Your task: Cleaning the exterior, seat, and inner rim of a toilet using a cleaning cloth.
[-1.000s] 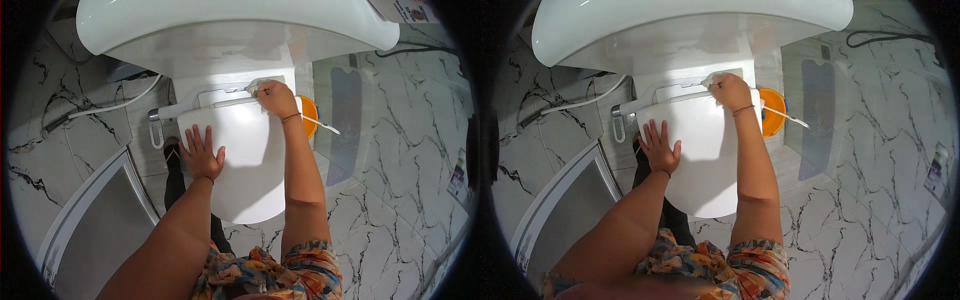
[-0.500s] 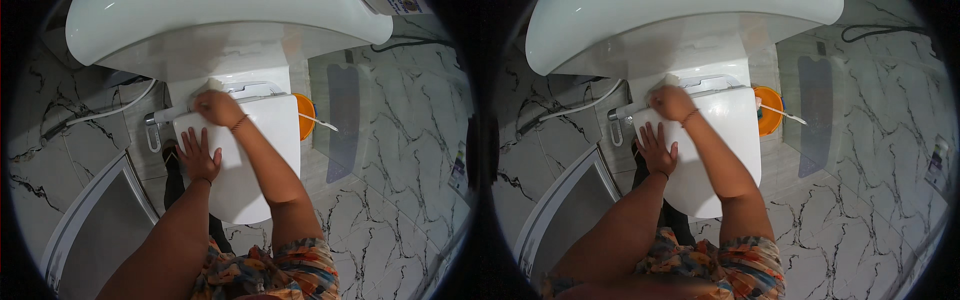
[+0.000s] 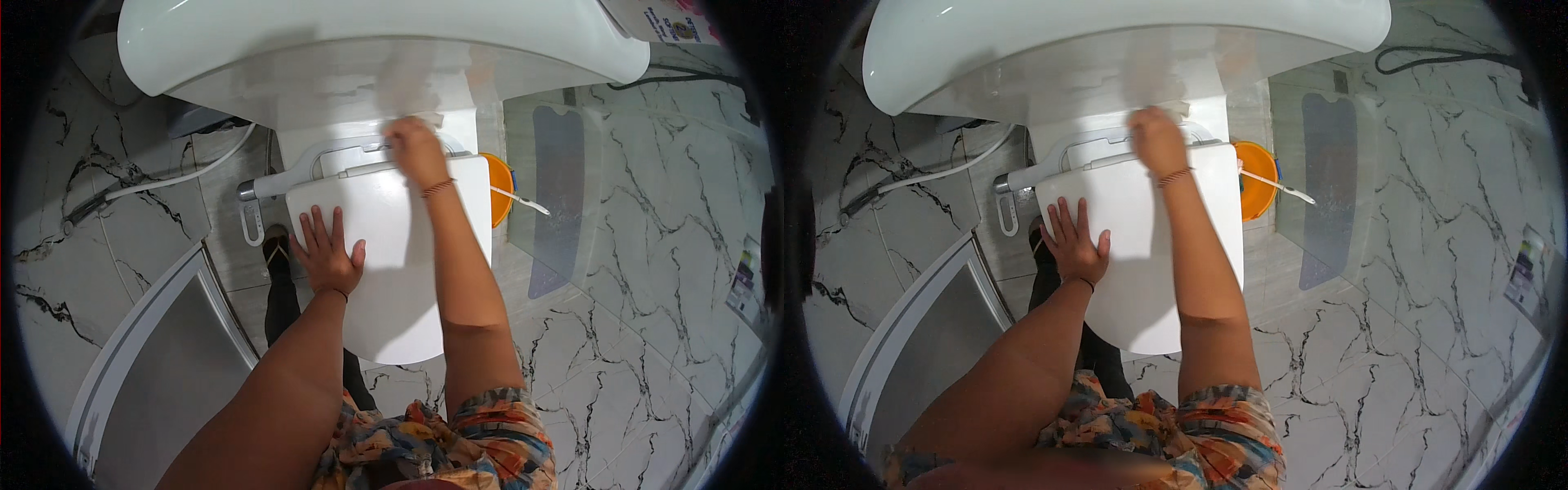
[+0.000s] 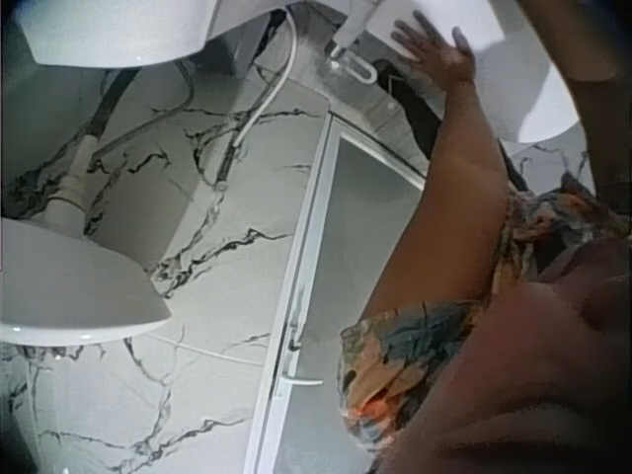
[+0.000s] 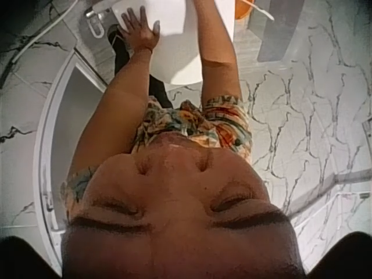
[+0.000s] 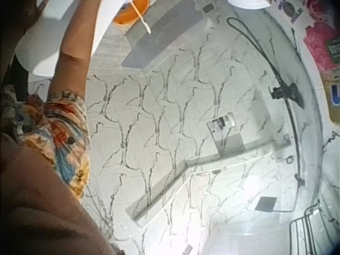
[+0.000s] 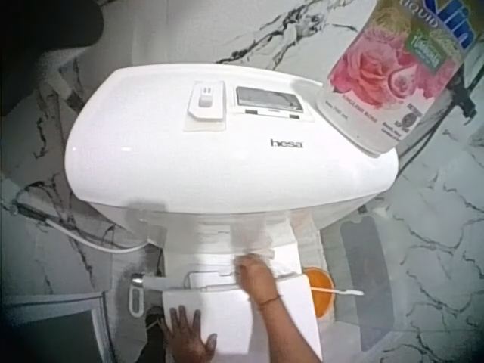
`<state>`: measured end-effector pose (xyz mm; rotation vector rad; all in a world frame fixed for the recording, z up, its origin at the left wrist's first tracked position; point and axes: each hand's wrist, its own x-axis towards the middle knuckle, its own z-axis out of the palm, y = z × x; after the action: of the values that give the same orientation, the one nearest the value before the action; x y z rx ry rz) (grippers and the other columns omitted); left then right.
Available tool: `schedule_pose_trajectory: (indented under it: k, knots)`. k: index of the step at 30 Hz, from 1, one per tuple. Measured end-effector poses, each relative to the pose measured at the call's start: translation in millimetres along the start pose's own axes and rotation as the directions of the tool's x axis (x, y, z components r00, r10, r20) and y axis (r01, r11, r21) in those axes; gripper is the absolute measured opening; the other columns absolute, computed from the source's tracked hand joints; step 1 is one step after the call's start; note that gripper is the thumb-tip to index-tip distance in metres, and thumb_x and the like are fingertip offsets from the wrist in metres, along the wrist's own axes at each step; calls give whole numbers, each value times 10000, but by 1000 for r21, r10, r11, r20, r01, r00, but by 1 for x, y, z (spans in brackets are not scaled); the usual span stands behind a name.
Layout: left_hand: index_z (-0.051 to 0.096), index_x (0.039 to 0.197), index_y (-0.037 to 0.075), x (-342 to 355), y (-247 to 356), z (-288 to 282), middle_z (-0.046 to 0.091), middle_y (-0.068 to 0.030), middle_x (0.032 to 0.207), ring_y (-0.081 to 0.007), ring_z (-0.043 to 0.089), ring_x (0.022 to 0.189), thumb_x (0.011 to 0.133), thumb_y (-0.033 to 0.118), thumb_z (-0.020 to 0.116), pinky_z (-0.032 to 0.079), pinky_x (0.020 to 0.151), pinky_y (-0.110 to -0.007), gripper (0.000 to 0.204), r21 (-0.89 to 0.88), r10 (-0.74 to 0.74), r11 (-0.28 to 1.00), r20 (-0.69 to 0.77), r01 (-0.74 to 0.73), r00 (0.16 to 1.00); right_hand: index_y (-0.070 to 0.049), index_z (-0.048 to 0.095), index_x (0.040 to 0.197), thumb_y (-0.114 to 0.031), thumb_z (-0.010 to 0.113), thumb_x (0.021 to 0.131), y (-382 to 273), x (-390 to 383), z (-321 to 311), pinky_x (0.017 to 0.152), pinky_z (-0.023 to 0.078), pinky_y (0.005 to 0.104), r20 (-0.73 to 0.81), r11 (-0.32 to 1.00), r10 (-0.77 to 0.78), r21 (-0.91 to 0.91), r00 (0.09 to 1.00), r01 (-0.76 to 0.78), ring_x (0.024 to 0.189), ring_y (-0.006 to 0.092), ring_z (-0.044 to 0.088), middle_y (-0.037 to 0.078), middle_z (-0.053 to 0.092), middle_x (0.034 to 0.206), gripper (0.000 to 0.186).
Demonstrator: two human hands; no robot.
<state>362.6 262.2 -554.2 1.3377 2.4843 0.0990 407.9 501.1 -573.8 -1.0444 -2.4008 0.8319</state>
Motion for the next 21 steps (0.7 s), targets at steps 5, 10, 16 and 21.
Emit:
schedule_pose_trajectory:
  k: [5,10,16,21]
  knots:
    - [228,1423,129,0,3,1,113,-192,1488,-397,80,1371,862,433,462,87,1050,-614,680,-10,7,1000,-24,-7,1000,-83,651,824,11,549,700,-56,3,63,752,487,391,35,933,-306,210,951,293,843,315,603,126,620,898,186]
    - [218,1425,130,2,-2,-2,110,-194,1487,-398,85,1370,857,424,475,93,1048,-617,690,-18,-2,1000,-17,1,1000,-63,644,831,24,546,713,-34,15,27,837,472,393,247,957,-264,191,932,220,907,309,592,122,627,942,176]
    - [199,1431,136,2,1,-3,82,-188,1494,-391,58,1374,862,429,461,67,1057,-609,691,-7,-7,1000,17,7,1000,-56,673,870,22,522,748,31,5,-49,765,488,362,129,974,145,154,981,-164,848,314,614,150,644,957,209]
    - [239,1430,184,0,4,2,135,-165,1488,-370,111,1373,847,467,474,96,1045,-622,689,-25,-11,1000,-6,11,1000,-66,673,883,18,511,756,49,10,-70,793,484,358,9,895,419,-170,908,-411,876,302,615,151,639,960,222]
